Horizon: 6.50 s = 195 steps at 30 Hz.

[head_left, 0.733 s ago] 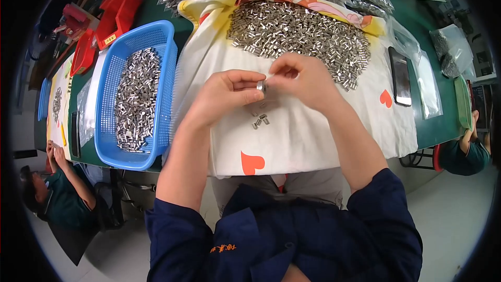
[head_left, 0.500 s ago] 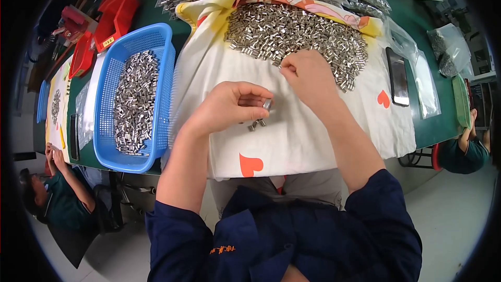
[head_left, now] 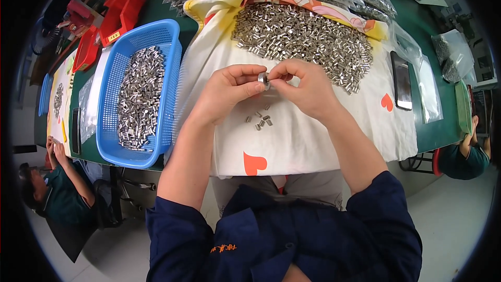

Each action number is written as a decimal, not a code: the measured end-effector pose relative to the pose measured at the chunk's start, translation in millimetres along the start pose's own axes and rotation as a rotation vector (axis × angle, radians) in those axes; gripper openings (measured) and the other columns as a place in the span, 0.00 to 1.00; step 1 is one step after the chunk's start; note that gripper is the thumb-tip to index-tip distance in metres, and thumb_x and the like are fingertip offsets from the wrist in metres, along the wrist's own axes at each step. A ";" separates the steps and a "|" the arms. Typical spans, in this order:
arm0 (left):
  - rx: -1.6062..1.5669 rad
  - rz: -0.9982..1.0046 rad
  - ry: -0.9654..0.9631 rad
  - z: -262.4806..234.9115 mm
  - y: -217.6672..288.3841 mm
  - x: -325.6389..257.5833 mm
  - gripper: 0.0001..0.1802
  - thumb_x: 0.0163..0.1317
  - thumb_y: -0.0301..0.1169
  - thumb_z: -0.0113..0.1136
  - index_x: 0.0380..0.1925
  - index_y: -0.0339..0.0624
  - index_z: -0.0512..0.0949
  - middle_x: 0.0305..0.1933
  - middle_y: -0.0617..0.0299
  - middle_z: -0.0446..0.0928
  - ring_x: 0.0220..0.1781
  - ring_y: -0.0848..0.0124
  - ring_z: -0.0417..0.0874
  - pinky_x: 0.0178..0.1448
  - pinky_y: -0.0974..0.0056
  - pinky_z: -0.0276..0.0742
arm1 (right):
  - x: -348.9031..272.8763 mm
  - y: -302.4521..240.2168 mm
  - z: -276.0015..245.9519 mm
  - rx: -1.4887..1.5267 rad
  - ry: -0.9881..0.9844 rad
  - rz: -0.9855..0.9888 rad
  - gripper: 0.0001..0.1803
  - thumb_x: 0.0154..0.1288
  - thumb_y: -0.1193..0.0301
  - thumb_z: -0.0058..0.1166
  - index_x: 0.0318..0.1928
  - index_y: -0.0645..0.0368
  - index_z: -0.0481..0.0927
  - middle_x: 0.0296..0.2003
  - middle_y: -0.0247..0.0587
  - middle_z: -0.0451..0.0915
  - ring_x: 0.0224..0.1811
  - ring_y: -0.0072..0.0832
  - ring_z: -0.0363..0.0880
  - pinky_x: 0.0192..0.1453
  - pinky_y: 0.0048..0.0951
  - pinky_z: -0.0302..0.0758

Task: Sorting and inspecting small metal hardware components on a workbench.

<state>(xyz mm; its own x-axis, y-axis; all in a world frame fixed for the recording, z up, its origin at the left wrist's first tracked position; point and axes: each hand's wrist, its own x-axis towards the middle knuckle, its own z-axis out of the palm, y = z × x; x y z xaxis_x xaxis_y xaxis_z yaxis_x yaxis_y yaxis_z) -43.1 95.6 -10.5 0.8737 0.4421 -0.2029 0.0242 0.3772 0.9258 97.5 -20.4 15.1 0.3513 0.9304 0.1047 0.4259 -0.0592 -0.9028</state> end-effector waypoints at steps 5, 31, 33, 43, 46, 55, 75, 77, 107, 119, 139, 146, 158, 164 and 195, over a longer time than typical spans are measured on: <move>0.104 -0.029 0.043 0.9 -3.2 2.2 0.18 0.51 0.22 0.59 0.45 0.33 0.72 0.36 0.59 0.77 0.36 0.76 0.77 0.42 0.75 0.73 | -3.6 8.1 10.7 -0.324 0.139 -0.271 0.03 0.48 0.76 0.52 0.26 0.58 0.76 0.23 0.38 0.76 0.29 0.34 0.74 0.35 0.31 0.71; 0.200 -0.111 -0.076 5.9 6.7 -4.0 0.17 0.50 0.19 0.58 0.43 0.34 0.73 0.36 0.63 0.77 0.36 0.79 0.76 0.41 0.74 0.73 | 11.5 40.1 -0.1 -0.751 0.141 -0.187 0.03 0.48 0.73 0.53 0.24 0.55 0.79 0.27 0.37 0.75 0.36 0.34 0.70 0.42 0.33 0.66; 0.208 -0.101 -0.039 4.3 4.7 -1.6 0.17 0.50 0.19 0.58 0.43 0.34 0.72 0.37 0.62 0.77 0.37 0.79 0.76 0.41 0.73 0.73 | 12.4 39.0 0.9 -0.753 0.149 -0.185 0.03 0.49 0.73 0.52 0.24 0.56 0.79 0.27 0.37 0.75 0.36 0.34 0.70 0.42 0.34 0.66; 0.028 -0.001 0.029 -0.5 -1.5 1.5 0.18 0.51 0.20 0.58 0.44 0.33 0.72 0.38 0.60 0.76 0.38 0.76 0.77 0.43 0.74 0.72 | 1.4 4.4 0.9 -0.019 -0.011 0.012 0.04 0.49 0.74 0.52 0.28 0.60 0.77 0.25 0.38 0.77 0.29 0.30 0.76 0.35 0.27 0.72; 0.068 -0.005 0.037 -0.3 -1.4 1.7 0.18 0.51 0.20 0.58 0.44 0.32 0.72 0.37 0.59 0.77 0.37 0.76 0.77 0.43 0.74 0.72 | -0.9 7.0 2.9 -0.137 0.052 -0.096 0.04 0.49 0.74 0.52 0.28 0.60 0.77 0.24 0.37 0.77 0.30 0.31 0.75 0.35 0.28 0.72; 0.088 -0.027 0.025 1.5 -0.2 0.0 0.18 0.51 0.21 0.59 0.44 0.31 0.72 0.36 0.58 0.77 0.37 0.75 0.78 0.43 0.74 0.73 | 1.6 9.6 -6.7 -0.042 -0.088 -0.018 0.06 0.49 0.73 0.54 0.29 0.60 0.77 0.25 0.37 0.78 0.27 0.29 0.77 0.34 0.26 0.72; 0.155 -0.084 -0.100 4.9 3.2 -2.7 0.16 0.50 0.21 0.60 0.41 0.34 0.74 0.35 0.63 0.77 0.35 0.79 0.77 0.41 0.74 0.73 | 13.2 40.1 1.0 -0.790 0.187 -0.186 0.02 0.48 0.72 0.53 0.23 0.56 0.78 0.26 0.37 0.74 0.34 0.34 0.70 0.42 0.34 0.66; 0.147 -0.061 -0.064 5.7 2.9 -1.5 0.17 0.50 0.21 0.59 0.43 0.33 0.73 0.36 0.62 0.77 0.36 0.78 0.77 0.42 0.74 0.73 | 11.6 39.2 -0.3 -0.786 0.225 -0.196 0.02 0.48 0.73 0.53 0.23 0.56 0.78 0.25 0.37 0.74 0.34 0.35 0.70 0.42 0.35 0.66; 0.178 -0.116 -0.072 4.4 4.1 -4.3 0.16 0.49 0.20 0.60 0.42 0.33 0.74 0.35 0.61 0.77 0.36 0.78 0.77 0.41 0.75 0.73 | 7.9 11.1 -18.9 -0.121 -0.095 0.063 0.07 0.51 0.74 0.54 0.32 0.62 0.78 0.26 0.35 0.78 0.28 0.21 0.75 0.36 0.22 0.71; 0.185 -0.094 -0.088 5.6 1.9 -2.2 0.16 0.50 0.20 0.60 0.41 0.33 0.74 0.35 0.62 0.77 0.36 0.78 0.77 0.40 0.75 0.73 | 14.0 41.5 2.0 -0.826 0.139 -0.188 0.01 0.48 0.72 0.54 0.24 0.54 0.78 0.25 0.36 0.73 0.35 0.34 0.70 0.42 0.34 0.66; 0.133 0.016 0.077 3.7 -4.7 2.1 0.18 0.51 0.21 0.59 0.43 0.30 0.72 0.36 0.58 0.77 0.37 0.76 0.78 0.42 0.74 0.73 | -3.6 7.9 10.0 -0.440 0.121 -0.262 0.06 0.49 0.73 0.55 0.29 0.61 0.78 0.27 0.40 0.78 0.31 0.30 0.77 0.35 0.26 0.73; 0.189 -0.020 0.030 4.7 0.2 0.2 0.18 0.50 0.21 0.60 0.44 0.31 0.72 0.36 0.58 0.78 0.36 0.76 0.78 0.41 0.74 0.73 | 0.5 7.0 -3.6 -0.105 -0.084 0.010 0.07 0.50 0.73 0.54 0.33 0.59 0.78 0.26 0.39 0.78 0.26 0.25 0.76 0.32 0.23 0.72; 0.233 -0.112 -0.116 6.3 5.7 -4.3 0.17 0.49 0.19 0.59 0.42 0.34 0.73 0.36 0.63 0.77 0.36 0.79 0.77 0.42 0.74 0.74 | 12.8 39.1 -16.4 -0.708 0.158 -0.175 0.04 0.50 0.74 0.52 0.28 0.57 0.79 0.26 0.39 0.75 0.34 0.36 0.72 0.42 0.36 0.68; 0.242 -0.091 -0.104 5.2 4.2 -2.4 0.17 0.49 0.20 0.59 0.42 0.35 0.73 0.36 0.63 0.77 0.36 0.79 0.77 0.41 0.74 0.74 | 13.4 39.0 -5.3 -0.855 0.160 -0.214 0.03 0.50 0.73 0.52 0.26 0.54 0.79 0.29 0.36 0.75 0.38 0.34 0.70 0.44 0.33 0.66; 0.187 -0.034 0.004 3.0 1.9 -3.2 0.16 0.50 0.20 0.60 0.42 0.31 0.73 0.36 0.59 0.77 0.36 0.76 0.78 0.42 0.74 0.73 | 1.0 4.6 -7.0 -0.164 -0.098 -0.037 0.06 0.50 0.75 0.55 0.31 0.60 0.79 0.28 0.36 0.78 0.28 0.22 0.76 0.34 0.22 0.71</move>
<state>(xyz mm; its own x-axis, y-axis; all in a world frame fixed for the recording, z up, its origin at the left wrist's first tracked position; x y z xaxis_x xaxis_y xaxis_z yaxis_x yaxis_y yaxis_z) -44.4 92.5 -7.2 0.8691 0.4346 -0.2360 0.1438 0.2346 0.9614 105.6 -22.3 14.0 0.2536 0.9633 0.0886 0.5699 -0.0747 -0.8183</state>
